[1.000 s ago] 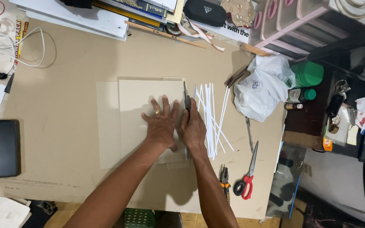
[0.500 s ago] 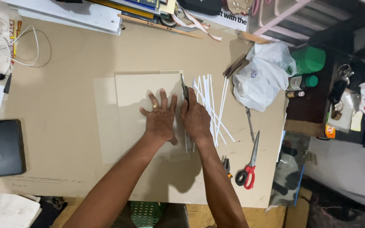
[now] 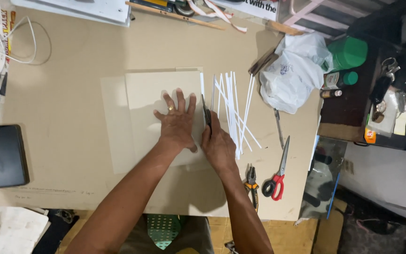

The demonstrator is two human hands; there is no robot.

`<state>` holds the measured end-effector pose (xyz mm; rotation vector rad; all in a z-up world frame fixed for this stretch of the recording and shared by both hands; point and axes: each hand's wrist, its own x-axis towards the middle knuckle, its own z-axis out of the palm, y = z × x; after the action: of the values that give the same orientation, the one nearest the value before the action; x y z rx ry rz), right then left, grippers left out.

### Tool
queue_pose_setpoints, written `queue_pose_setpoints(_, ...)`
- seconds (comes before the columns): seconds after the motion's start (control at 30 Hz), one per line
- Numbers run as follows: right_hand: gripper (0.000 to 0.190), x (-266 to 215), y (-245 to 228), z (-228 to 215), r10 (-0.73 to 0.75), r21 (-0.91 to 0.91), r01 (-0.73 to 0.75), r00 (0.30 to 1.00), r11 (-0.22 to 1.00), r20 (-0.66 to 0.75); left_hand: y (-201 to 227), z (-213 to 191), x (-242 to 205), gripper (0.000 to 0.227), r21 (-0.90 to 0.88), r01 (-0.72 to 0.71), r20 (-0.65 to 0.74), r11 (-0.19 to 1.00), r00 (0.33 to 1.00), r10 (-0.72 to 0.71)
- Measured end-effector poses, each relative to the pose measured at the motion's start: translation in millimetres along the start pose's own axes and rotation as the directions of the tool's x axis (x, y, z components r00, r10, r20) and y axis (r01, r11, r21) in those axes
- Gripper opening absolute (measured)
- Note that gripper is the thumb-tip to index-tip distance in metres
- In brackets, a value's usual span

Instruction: The person uses a utility knife to cut a white plastic sheet into thin strips on a cluttered workbench. They hold the sheet steady with one hand while guiding the knife with the other, creating a pile of cut strips.

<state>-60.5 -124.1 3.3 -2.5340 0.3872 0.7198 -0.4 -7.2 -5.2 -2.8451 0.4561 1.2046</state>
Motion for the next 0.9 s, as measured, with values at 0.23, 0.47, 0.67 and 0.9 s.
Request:
queue_pose_setpoints(0.23,0.056,-49.8,21.9,21.0,-0.004,-0.031,0.003,0.999,1.0,-0.054,0.6,-4.0,-8.2,0.15,-0.057,-0.007,-0.033,0.998,0.999,0.005)
queue_pose_setpoints(0.47,0.056,-96.4,67.4,59.4,0.0,-0.125,-0.01,0.997,0.992,-0.078,0.2,5.2,-2.6,0.153,-0.047,-0.014,-0.078,0.999,0.997,0.011)
queue_pose_setpoints(0.67,0.061,-131.8,93.9,79.1,0.063,-0.115,-0.061,0.998,0.991,0.011,-0.2,6.3,-2.4,0.155,-0.058,-0.018,-0.109,0.998,0.994,0.011)
queue_pose_setpoints(0.9,0.057,-153.7,116.4,95.7,0.001,-0.008,-0.002,0.997,1.0,-0.082,-1.0,2.2,3.1,0.165,-0.049,0.006,0.076,0.999,0.997,-0.002)
